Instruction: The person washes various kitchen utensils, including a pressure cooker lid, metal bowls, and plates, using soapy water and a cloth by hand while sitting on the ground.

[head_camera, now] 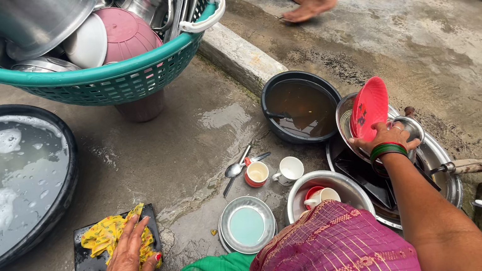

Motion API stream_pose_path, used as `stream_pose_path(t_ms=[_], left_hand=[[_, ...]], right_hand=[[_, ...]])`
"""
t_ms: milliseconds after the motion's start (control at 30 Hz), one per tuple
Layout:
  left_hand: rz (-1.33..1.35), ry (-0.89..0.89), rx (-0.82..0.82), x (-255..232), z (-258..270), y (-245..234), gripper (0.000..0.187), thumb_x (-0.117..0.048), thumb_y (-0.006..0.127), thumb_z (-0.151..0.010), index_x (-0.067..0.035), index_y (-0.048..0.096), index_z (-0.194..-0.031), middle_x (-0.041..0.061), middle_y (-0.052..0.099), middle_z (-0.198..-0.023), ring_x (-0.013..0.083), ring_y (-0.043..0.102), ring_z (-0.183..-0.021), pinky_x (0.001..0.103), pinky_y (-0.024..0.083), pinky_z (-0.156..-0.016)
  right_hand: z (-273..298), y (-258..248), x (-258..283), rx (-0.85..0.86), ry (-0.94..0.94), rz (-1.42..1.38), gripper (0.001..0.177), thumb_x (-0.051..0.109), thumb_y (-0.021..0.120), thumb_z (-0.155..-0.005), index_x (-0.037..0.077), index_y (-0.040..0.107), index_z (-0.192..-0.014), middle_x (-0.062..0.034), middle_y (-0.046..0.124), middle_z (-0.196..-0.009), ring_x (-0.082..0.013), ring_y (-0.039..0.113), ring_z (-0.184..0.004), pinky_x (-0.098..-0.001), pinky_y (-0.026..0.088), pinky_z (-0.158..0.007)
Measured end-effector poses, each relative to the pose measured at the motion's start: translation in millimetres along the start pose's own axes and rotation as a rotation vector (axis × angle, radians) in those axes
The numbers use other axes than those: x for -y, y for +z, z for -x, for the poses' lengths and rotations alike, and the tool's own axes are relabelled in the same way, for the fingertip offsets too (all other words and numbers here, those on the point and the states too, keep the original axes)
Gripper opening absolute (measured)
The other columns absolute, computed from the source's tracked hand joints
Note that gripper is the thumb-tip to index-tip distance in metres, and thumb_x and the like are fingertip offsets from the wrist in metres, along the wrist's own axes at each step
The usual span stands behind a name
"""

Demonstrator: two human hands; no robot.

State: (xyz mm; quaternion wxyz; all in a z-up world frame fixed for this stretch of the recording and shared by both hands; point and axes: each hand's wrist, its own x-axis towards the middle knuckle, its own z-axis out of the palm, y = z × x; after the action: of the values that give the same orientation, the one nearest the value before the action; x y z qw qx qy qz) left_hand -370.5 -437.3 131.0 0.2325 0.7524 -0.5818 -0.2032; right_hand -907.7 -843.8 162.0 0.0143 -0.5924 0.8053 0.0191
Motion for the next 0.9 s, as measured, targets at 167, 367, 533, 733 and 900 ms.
stream_pose_path(t_ms=[167,367,533,733,900], left_hand=[[-0.024,-0.126,0.143,-9,-1,4,0.093,-0.02,0.076,-0.081,-0.027,0.026,-0.159,0.007,0.014,-0.167,0.033,0.034,-0.147,0.042,0.035,-0.118],[0.008,-0.081,0.1,-5,2,7,0.092,-0.018,0.077,-0.081,-0.025,0.028,-0.159,0.009,0.017,-0.166,0.0352,0.034,-0.147,0.044,0.034,-0.118],[0.031,-0.08,0.124,-9,-2,10,0.09,-0.017,0.076,-0.082,-0.023,0.028,-0.159,0.01,0.017,-0.166,0.0357,0.034,-0.147,0.043,0.035,-0.118],[0.09,-0.14,0.222,-28,-12,14,0.088,-0.019,0.072,-0.085,-0.025,0.027,-0.16,0.007,0.015,-0.169,0.0334,0.046,-0.139,0.041,0.041,-0.116],[0.088,-0.035,0.184,-31,-14,25,0.087,-0.017,0.075,-0.084,-0.022,0.03,-0.158,0.009,0.018,-0.167,0.0359,0.036,-0.146,0.042,0.037,-0.118]], right_hand=[[-24,23,-4,0.043,-0.043,0.002,0.046,0.047,0.068,-0.084,0.031,0.076,-0.126,-0.0169,0.056,-0.144,-0.0354,0.061,-0.133,-0.062,0.032,-0.12],[-31,27,-21,-0.154,-0.24,-0.081,0.045,0.035,0.07,-0.088,0.011,0.066,-0.126,-0.0313,0.058,-0.126,-0.048,0.067,-0.109,-0.0548,0.055,-0.091],[26,-39,6,-0.276,-0.392,-0.179,0.041,0.03,0.066,-0.092,0.012,0.066,-0.129,-0.0298,0.06,-0.118,-0.0493,0.066,-0.102,-0.0579,0.054,-0.088],[114,-92,93,-0.318,-0.901,-0.201,0.038,0.028,0.064,-0.092,0.011,0.061,-0.125,-0.0226,0.058,-0.111,-0.043,0.068,-0.087,-0.0541,0.057,-0.071],[183,-54,185,-0.123,-1.266,-0.328,0.033,0.023,0.067,-0.085,0.009,0.062,-0.115,-0.0175,0.06,-0.111,-0.0367,0.068,-0.081,-0.0496,0.057,-0.067]])
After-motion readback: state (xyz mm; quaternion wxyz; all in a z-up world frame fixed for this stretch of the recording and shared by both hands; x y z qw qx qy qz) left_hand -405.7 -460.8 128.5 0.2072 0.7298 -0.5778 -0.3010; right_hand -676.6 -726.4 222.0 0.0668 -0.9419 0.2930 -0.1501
